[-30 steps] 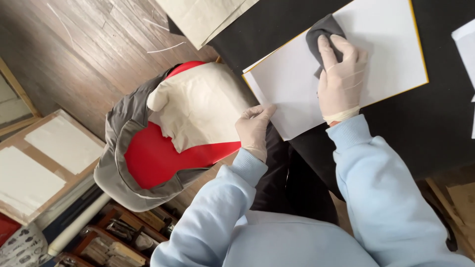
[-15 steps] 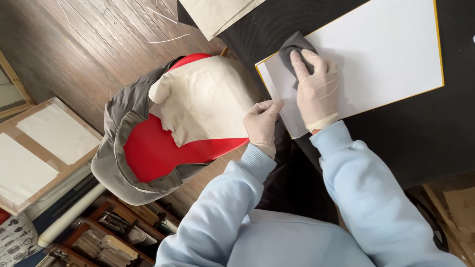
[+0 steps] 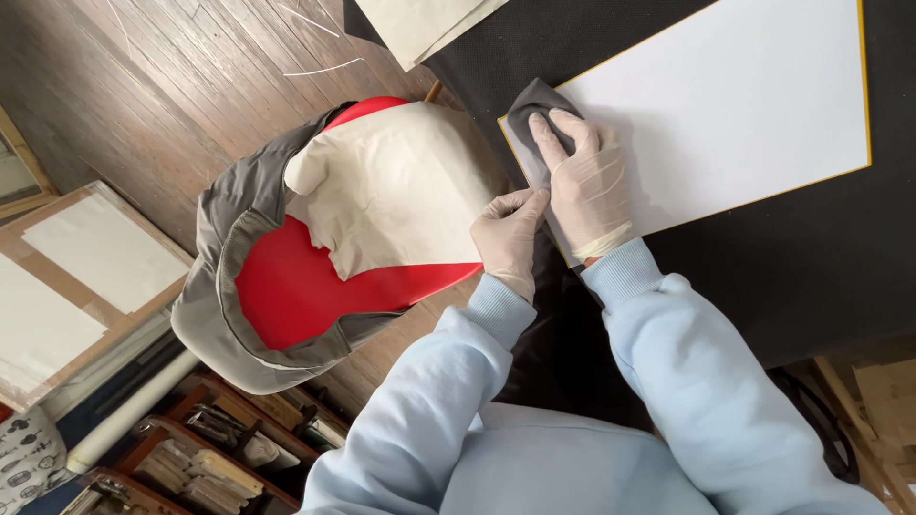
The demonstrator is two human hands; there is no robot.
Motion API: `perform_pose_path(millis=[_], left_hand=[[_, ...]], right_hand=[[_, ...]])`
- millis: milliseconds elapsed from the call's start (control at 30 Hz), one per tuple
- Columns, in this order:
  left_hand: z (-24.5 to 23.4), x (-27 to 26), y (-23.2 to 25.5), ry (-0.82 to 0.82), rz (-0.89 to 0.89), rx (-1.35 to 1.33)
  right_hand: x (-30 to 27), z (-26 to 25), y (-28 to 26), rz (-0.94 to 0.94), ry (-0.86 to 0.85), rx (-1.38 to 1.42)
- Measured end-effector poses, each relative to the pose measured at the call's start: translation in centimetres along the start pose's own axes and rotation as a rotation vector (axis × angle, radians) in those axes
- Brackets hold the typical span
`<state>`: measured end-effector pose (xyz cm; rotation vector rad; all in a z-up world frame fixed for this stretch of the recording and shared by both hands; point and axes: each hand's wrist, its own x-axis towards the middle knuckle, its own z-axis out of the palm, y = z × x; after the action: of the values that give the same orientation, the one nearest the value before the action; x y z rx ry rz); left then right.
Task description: The recorder applies a protective film to a piece of graphic artwork and smooths it using a cloth.
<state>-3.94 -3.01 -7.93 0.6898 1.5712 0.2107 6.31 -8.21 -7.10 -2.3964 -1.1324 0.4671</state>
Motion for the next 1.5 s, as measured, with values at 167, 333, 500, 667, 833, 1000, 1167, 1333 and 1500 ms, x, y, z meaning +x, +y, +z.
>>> perform_pose_path(millis=[167, 333, 500, 667, 833, 1000, 1167, 1333, 1500], left_hand=[[0.0, 0.0, -0.2, 0.026, 0.029, 0.017], [-0.3, 0.6, -0.6, 0.012, 0.019, 0.000], [-0.2, 1.0, -1.0, -0.006, 0.033, 0.008], [0.2, 0.1, 0.8, -0.005, -0.030, -0.023], [0.2, -0.3, 1.1, 0.013, -0.049, 0.032], [0.1, -0.1, 0.5, 0.024, -0.047, 0.048], [0.1, -0.4, 0.8, 0.034, -0.005, 0.050], [0.1, 0.1, 0.5, 0.024, -0.007, 0.019], [0.1, 0.0, 0.7, 0.012, 0.010, -0.022]], right_hand=[[0.0, 0.2, -0.4, -0.005, 0.013, 0.056], [0.4, -1.0, -1.4, 0.001, 0.012, 0.144], [0.7, -2.3, 0.1, -0.029, 0.064, 0.340], [-1.0, -5.8, 4.9, 0.137, 0.225, 0.399], [-4.1, -5.2, 9.2, 0.226, 0.285, 0.034], [-5.0, -3.8, 7.3, 0.238, 0.210, -0.108], [-6.3, -1.7, 4.3, 0.205, 0.135, -0.111], [-7.6, -1.2, 2.1, 0.095, 0.143, -0.073], [-9.1, -0.7, 0.9, 0.006, 0.124, -0.029]])
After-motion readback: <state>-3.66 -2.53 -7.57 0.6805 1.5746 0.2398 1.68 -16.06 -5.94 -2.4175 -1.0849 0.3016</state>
